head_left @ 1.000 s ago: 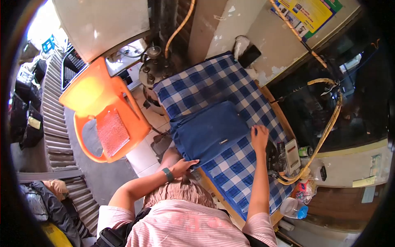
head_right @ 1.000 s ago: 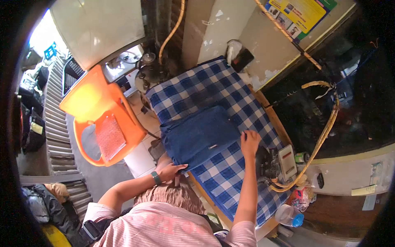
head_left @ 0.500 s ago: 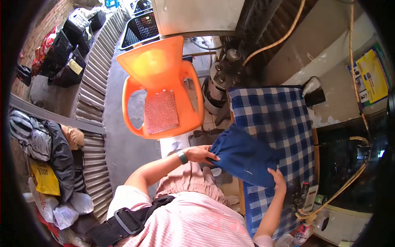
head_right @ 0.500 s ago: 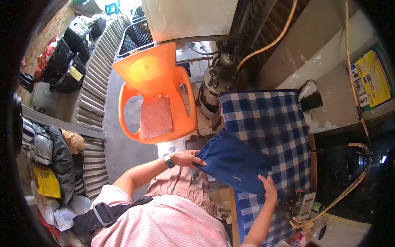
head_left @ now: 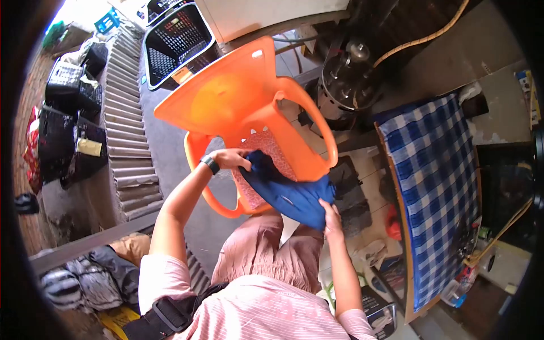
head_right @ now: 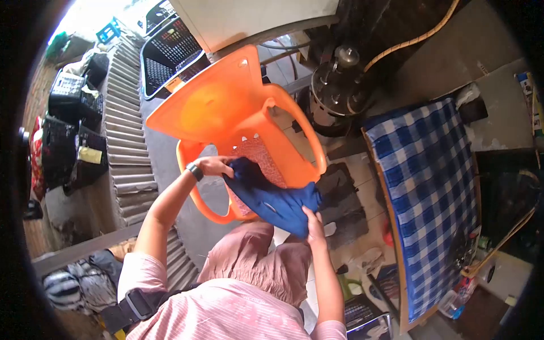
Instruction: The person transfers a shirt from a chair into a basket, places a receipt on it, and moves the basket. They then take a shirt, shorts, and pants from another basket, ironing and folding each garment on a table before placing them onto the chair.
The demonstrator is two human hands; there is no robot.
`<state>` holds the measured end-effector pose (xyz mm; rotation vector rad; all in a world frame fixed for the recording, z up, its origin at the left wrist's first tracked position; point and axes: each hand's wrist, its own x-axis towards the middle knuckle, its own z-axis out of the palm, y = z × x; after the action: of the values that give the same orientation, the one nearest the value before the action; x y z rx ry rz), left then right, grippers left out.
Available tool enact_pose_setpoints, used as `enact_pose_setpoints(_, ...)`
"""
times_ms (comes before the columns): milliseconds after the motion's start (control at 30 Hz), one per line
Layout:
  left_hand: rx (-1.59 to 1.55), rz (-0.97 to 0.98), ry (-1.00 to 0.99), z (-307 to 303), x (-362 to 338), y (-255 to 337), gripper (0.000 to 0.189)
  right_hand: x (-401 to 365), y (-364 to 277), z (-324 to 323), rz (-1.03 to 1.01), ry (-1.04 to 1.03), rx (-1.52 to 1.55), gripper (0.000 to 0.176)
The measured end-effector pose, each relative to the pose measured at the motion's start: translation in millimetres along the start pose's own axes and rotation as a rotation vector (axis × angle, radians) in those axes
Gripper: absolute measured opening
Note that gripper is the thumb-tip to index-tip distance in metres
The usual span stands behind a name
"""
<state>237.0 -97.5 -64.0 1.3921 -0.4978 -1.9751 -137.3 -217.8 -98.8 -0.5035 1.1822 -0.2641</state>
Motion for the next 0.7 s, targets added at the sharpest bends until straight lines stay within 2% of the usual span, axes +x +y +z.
enact_pose_setpoints(67,0.334,0.125,0.192,-42,-13,7,0.068,25,31,37,-0.123,-0.143,-0.003,0.048)
enact_pose_setpoints(100,0.392,0.130,0.207,-65,-16,9,0.070,42,54,46,-0.210,-0.179,-0.034,0.046)
enact_pose_setpoints(133,0.452,0.138,0.225,-82,-20,12,0.071,33,54,72,-0.302,-0.170,-0.075,0.044)
enact_pose_setpoints(167,0.597,0.184,0.352,-94,-26,10,0.064,27,59,92,-0.380,-0.149,-0.107,0.044)
enact_pose_setpoints(200,0.596,0.182,0.346,-99,-29,14,0.064,28,66,107,-0.459,-0.130,-0.140,0.044)
enact_pose_setpoints(267,0.899,0.115,0.496,-105,-29,16,0.058,42,101,117,-0.459,-0.108,-0.149,0.044)
enact_pose_setpoints(333,0.884,0.108,0.540,-135,6,-40,0.055,58,141,124,-0.436,-0.036,-0.182,0.044)
enact_pose_setpoints(367,0.851,0.045,0.682,-140,19,-62,0.056,76,167,116,-0.390,-0.024,-0.297,0.045)
enact_pose_setpoints(400,0.815,-0.019,0.820,-142,34,-88,0.057,95,200,105,-0.244,-0.014,-0.304,0.040)
enact_pose_setpoints(433,0.818,-0.023,0.799,-150,51,-127,0.057,109,227,86,0.041,-0.018,-0.343,0.037)
enact_pose_setpoints(467,0.661,-0.034,0.885,-162,67,-172,0.060,114,247,71,0.322,-0.025,-0.372,0.034)
enact_pose_setpoints(500,0.502,-0.043,0.966,-168,80,-206,0.063,109,259,63,0.322,-0.010,-0.360,0.034)
enact_pose_setpoints(533,0.509,-0.040,0.946,-169,92,-230,0.063,103,269,56,0.160,-0.005,-0.786,0.032)
enact_pose_setpoints(567,0.446,-0.084,1.112,-165,104,-249,0.066,97,274,49,-0.010,0.003,-1.211,0.030)
enact_pose_setpoints(600,0.376,-0.129,1.277,-158,109,-261,0.070,85,269,44,-0.005,0.024,-1.205,0.030)
enact_pose_setpoints(633,0.381,-0.122,1.258,-145,108,-266,0.070,67,260,38,-0.077,-0.010,-1.178,0.031)
enact_pose_setpoints(700,0.507,0.056,1.290,-122,105,-269,0.074,46,247,20,-0.194,-0.027,-1.158,0.033)
